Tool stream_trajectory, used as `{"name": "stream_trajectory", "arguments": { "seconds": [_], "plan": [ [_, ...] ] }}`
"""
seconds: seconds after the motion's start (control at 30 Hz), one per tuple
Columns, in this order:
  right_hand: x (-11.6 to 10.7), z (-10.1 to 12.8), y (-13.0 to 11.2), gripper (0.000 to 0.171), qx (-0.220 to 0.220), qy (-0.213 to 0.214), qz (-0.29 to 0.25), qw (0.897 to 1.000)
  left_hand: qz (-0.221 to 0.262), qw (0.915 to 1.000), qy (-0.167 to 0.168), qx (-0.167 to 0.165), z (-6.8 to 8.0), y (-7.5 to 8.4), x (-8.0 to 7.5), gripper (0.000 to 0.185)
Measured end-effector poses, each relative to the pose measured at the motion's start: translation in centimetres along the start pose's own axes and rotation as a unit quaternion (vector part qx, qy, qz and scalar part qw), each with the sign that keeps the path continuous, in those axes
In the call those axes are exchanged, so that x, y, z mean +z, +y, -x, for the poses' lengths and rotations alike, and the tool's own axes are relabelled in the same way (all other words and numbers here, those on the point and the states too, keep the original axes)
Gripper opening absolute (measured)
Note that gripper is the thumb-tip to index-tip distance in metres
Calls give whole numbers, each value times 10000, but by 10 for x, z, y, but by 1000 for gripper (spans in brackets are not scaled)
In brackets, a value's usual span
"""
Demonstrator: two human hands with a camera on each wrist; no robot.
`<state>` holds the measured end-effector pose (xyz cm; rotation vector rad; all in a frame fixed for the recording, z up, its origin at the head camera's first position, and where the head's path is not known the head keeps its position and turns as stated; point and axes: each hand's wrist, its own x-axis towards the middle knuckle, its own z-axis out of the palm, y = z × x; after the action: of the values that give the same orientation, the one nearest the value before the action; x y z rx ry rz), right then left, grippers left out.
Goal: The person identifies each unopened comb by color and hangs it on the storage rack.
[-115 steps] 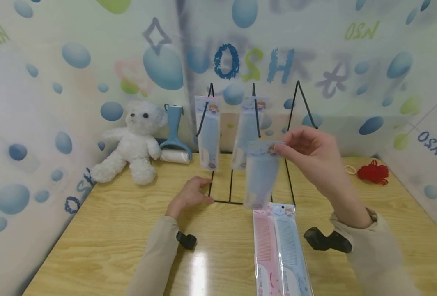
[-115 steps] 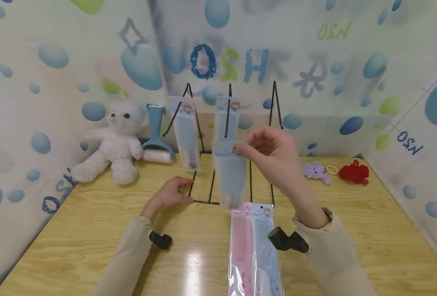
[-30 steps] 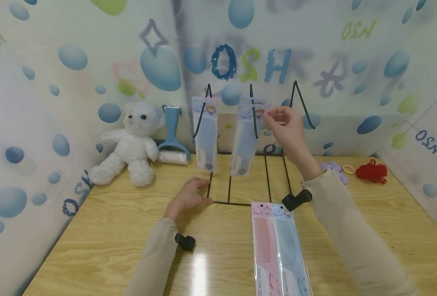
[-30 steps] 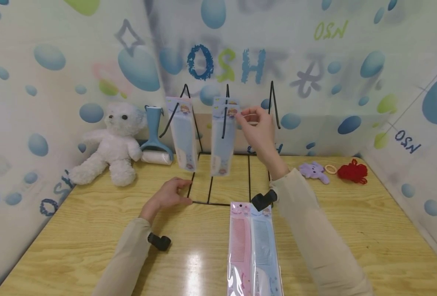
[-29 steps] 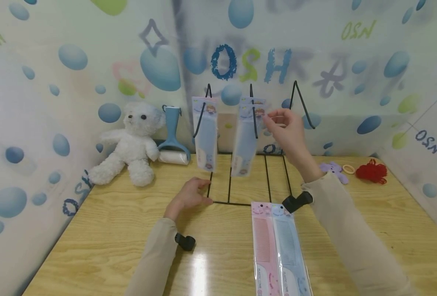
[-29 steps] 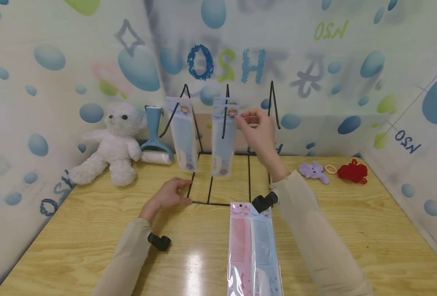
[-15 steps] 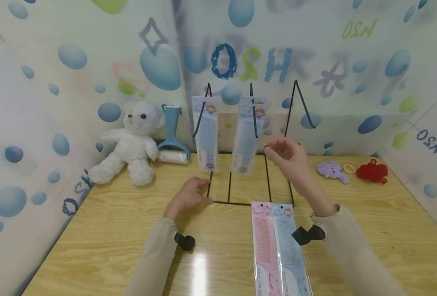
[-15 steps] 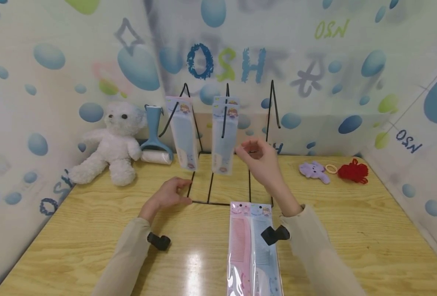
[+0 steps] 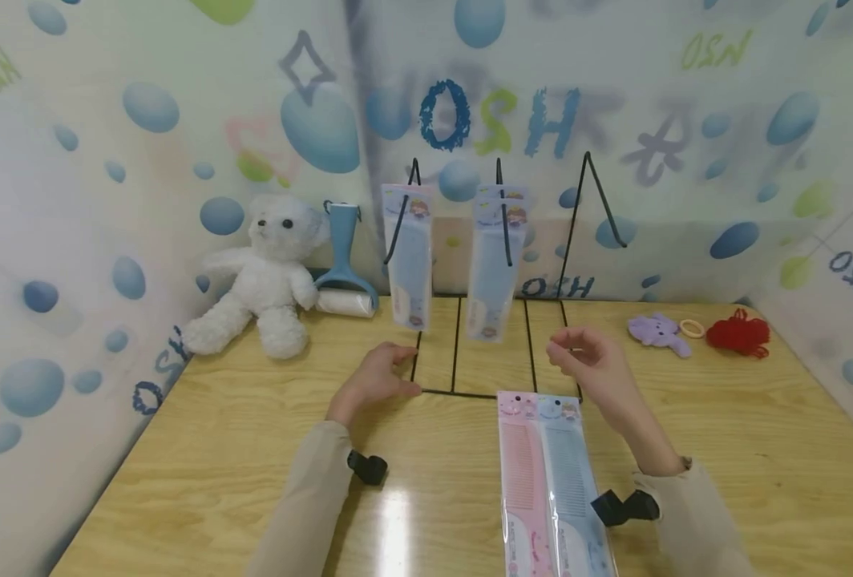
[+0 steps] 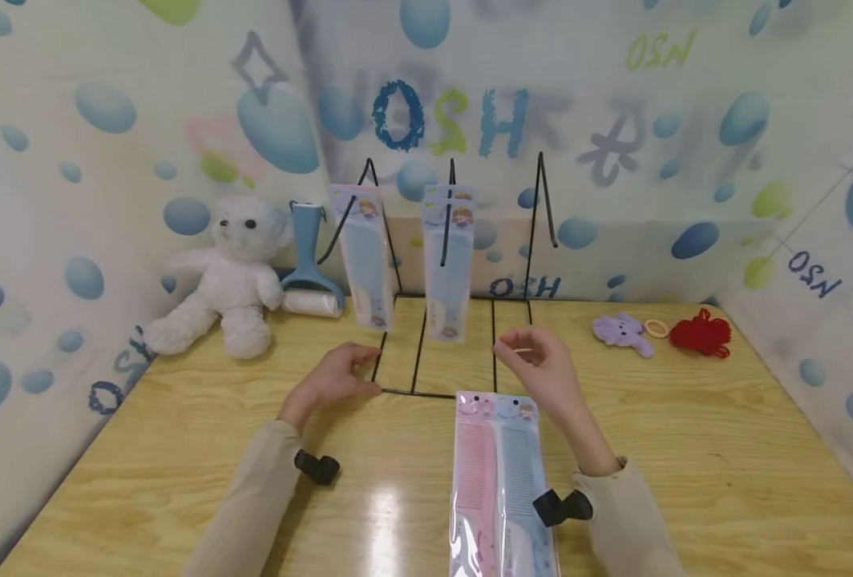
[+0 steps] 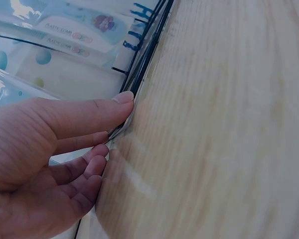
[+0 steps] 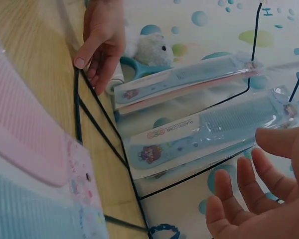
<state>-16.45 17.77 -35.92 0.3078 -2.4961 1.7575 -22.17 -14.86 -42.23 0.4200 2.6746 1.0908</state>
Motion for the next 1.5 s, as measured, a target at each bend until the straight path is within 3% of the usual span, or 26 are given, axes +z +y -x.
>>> {"name": "stream_trajectory", "arguments": {
  "seconds": [0.13,0.5,1.0,1.27,1.5],
  "plan": [
    [-5,6,14,32,248,-54,231,9994,40,10000,1,-39,0,1,-1,66],
    [-23,16,43,30,405,-477,598,9962,16,10000,-20,-51,-2,1,0,66],
    [-31,14,60,36,680,-914,1265,9854,1,10000,12,-28,-2,-1,0,67],
    [-32,15,74,35,697,-832,1454,9834,32,10000,9,-6,-2,-1,1,66],
    [-32,15,80,34,553,-1121,1836,9750,70,9999,5,-89,-2,-1,2,67]
  ]
}}
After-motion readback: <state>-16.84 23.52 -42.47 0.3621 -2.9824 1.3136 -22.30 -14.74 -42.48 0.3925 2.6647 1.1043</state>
